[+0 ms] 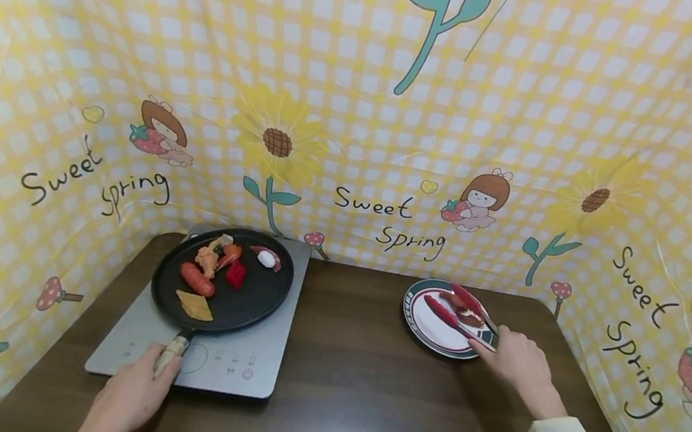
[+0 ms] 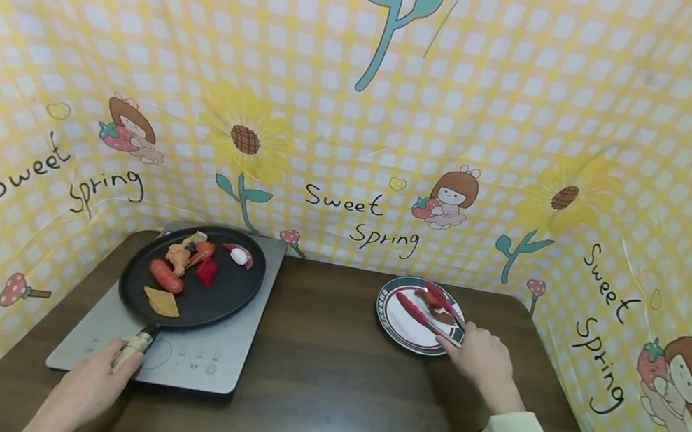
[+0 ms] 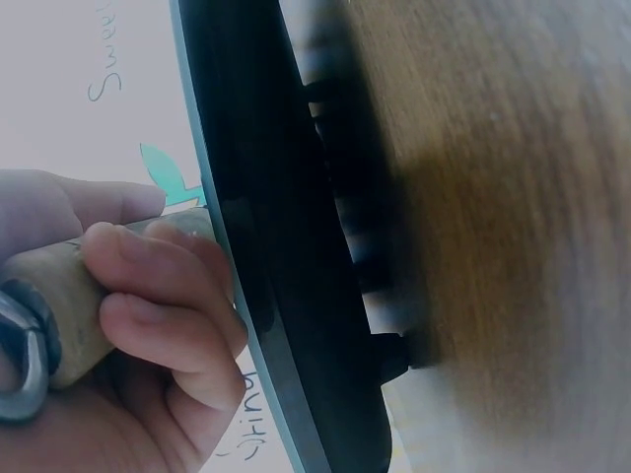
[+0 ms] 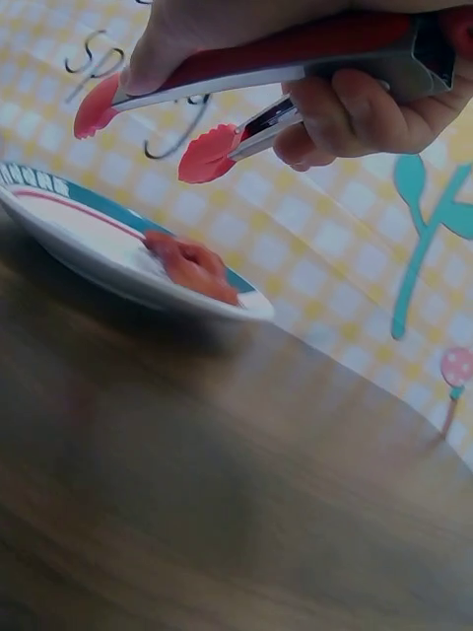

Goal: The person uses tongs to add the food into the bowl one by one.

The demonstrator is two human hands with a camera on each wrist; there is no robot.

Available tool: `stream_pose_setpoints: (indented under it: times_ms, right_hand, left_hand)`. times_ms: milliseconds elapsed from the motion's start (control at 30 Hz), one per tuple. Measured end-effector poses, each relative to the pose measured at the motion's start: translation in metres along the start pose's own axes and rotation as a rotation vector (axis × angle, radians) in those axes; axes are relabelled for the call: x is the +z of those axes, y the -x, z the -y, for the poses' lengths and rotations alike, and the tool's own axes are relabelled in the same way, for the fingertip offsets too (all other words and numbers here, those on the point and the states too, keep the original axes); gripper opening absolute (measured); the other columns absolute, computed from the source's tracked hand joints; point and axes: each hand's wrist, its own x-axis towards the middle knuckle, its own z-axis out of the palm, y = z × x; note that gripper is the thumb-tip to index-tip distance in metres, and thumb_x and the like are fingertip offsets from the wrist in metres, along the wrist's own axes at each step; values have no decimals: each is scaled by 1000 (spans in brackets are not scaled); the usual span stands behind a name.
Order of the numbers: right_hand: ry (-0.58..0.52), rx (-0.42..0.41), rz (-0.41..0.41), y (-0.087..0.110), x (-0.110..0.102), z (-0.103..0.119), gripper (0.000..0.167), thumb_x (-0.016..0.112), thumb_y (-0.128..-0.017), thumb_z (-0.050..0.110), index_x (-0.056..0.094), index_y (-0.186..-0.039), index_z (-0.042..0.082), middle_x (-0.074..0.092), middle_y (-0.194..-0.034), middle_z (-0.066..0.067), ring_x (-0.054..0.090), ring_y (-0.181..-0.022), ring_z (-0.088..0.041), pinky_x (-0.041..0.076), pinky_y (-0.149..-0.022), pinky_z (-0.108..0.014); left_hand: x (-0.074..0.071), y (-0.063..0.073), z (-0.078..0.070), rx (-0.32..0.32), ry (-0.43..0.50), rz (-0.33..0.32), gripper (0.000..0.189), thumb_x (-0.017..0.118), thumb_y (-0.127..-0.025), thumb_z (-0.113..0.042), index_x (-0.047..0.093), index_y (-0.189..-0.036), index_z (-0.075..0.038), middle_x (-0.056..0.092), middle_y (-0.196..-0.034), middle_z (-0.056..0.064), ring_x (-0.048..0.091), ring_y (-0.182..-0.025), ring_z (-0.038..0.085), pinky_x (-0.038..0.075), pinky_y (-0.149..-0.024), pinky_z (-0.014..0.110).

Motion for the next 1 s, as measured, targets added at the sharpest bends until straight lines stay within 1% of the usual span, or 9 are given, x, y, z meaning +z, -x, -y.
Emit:
stream_pose_setpoints:
  times_ms: [200, 267, 433, 600, 667, 867, 1000]
  right_hand:
    - [31, -15, -3, 6, 0, -18, 80, 57, -83, 64, 57, -112, -11, 62, -90, -29, 60, -73, -46, 45, -57, -53]
    - [46, -17, 9, 8, -1, -21, 81, 56, -83, 65, 56, -112, -11, 62, -91, -29, 59, -73, -46, 45, -57, -53]
    - [77, -19, 39, 10, -5, -27, 77, 57, -83, 64, 55, -103, -10, 61, -81, -24, 59, -66, -41, 44, -53, -50]
    - [99, -31, 40, 10, -9, -30, 72, 60, -82, 61, 57, -99, -9, 59, -75, -20, 56, -60, -37, 43, -52, -48]
    - [101, -34, 46, 10, -10, -31, 69, 62, -82, 60, 57, -96, -7, 58, -72, -17, 55, -58, -33, 43, -50, -47]
    - [103, -23, 80, 10, -8, -36, 59, 65, -82, 56, 54, -84, -2, 50, -64, -9, 47, -52, -25, 40, -47, -41]
    - [113, -32, 80, 9, -6, -38, 51, 67, -83, 50, 53, -77, 2, 48, -62, -8, 46, -50, -24, 39, -46, -39]
  left_hand:
    - [1, -1, -1, 11, -1, 1, 70, 36, -97, -56, 39, -131, 5, 57, -85, 13, 51, -69, 25, 39, -55, 40]
    - [1, -1, -2, 11, -1, 4, 70, 36, -97, -55, 39, -131, 5, 57, -84, 12, 50, -68, 25, 38, -55, 40]
    - [0, -1, -1, -1, 1, 21, 71, 35, -97, -56, 38, -132, 5, 57, -84, 12, 50, -68, 25, 38, -55, 39]
    - [0, 0, -1, -1, 2, 18, 71, 35, -96, -57, 38, -131, 5, 55, -81, 11, 49, -67, 25, 37, -54, 38]
    - [0, -1, -1, -5, 0, 17, 72, 34, -96, -58, 38, -131, 5, 56, -83, 13, 49, -67, 25, 38, -55, 39]
    - [-1, -2, -1, -13, -14, 22, 75, 34, -96, -58, 37, -132, 8, 58, -98, 25, 54, -75, 28, 41, -59, 43]
    - [-1, -2, -2, -6, -13, 23, 73, 35, -97, -56, 37, -132, 8, 58, -98, 25, 55, -75, 28, 42, -59, 44]
